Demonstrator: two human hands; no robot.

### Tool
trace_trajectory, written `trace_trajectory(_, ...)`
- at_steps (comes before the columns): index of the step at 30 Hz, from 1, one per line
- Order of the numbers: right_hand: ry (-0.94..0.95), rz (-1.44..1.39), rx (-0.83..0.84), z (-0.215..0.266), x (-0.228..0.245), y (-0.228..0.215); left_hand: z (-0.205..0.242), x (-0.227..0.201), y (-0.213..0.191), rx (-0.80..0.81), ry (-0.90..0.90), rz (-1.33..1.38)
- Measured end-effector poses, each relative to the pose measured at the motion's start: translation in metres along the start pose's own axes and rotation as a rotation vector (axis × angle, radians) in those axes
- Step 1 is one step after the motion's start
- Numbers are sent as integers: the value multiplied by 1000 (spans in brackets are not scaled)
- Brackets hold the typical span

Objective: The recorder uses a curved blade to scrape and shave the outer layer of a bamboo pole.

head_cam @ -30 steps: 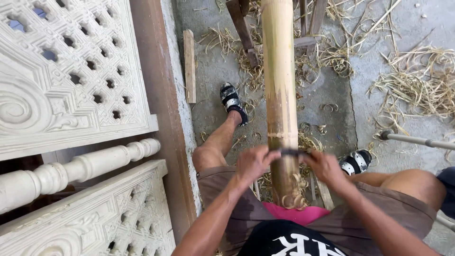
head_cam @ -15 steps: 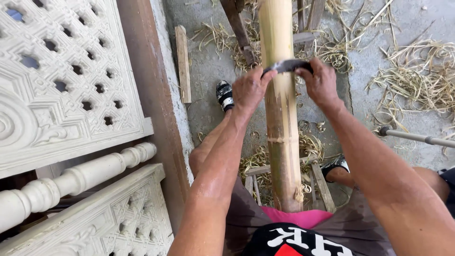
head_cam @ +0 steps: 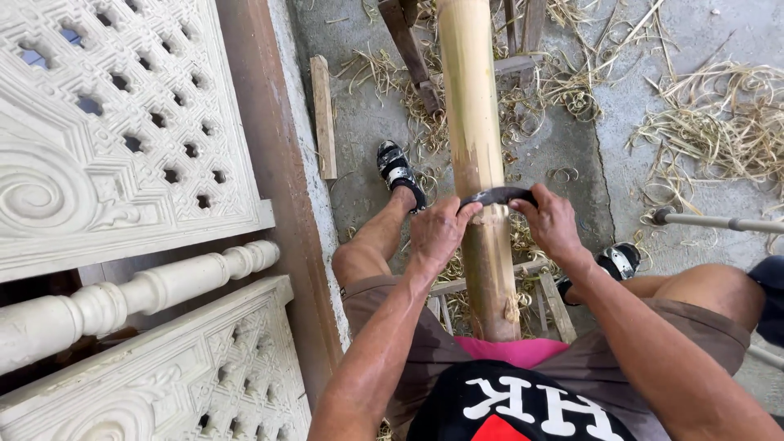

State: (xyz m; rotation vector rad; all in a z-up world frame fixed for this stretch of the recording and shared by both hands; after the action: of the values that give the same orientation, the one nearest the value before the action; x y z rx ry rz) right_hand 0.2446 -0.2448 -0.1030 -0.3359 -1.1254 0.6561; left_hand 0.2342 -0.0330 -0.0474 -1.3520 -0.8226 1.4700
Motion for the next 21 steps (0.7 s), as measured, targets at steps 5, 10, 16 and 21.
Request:
trace_trajectory(5, -276, 46, -182, 27, 9, -7, 31, -27, -37, -269, 106, 5)
trace_trajectory(10, 112, -4, 83, 86, -52, 27, 77, -24, 0, 96, -8, 118)
trace_trajectory(16, -97, -154, 210, 138, -100, 54, 123, -43, -12, 85, 164, 180)
trace_trajectory(21, -127, 14, 93, 25, -14, 16, 29, -10, -23, -83, 94, 135)
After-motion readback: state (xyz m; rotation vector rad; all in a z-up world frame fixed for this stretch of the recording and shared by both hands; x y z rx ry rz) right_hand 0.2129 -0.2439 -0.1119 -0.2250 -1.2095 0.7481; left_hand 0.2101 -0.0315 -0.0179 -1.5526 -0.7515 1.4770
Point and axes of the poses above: each hand's wrist, its own z-axis away from the middle knuckle, its own y-axis out of the palm, x = y × z, the point moved 9 cm from there along -z, towards the middle knuckle, and after that the axes turned 6 degrees about -z, right-handed, at the moved point
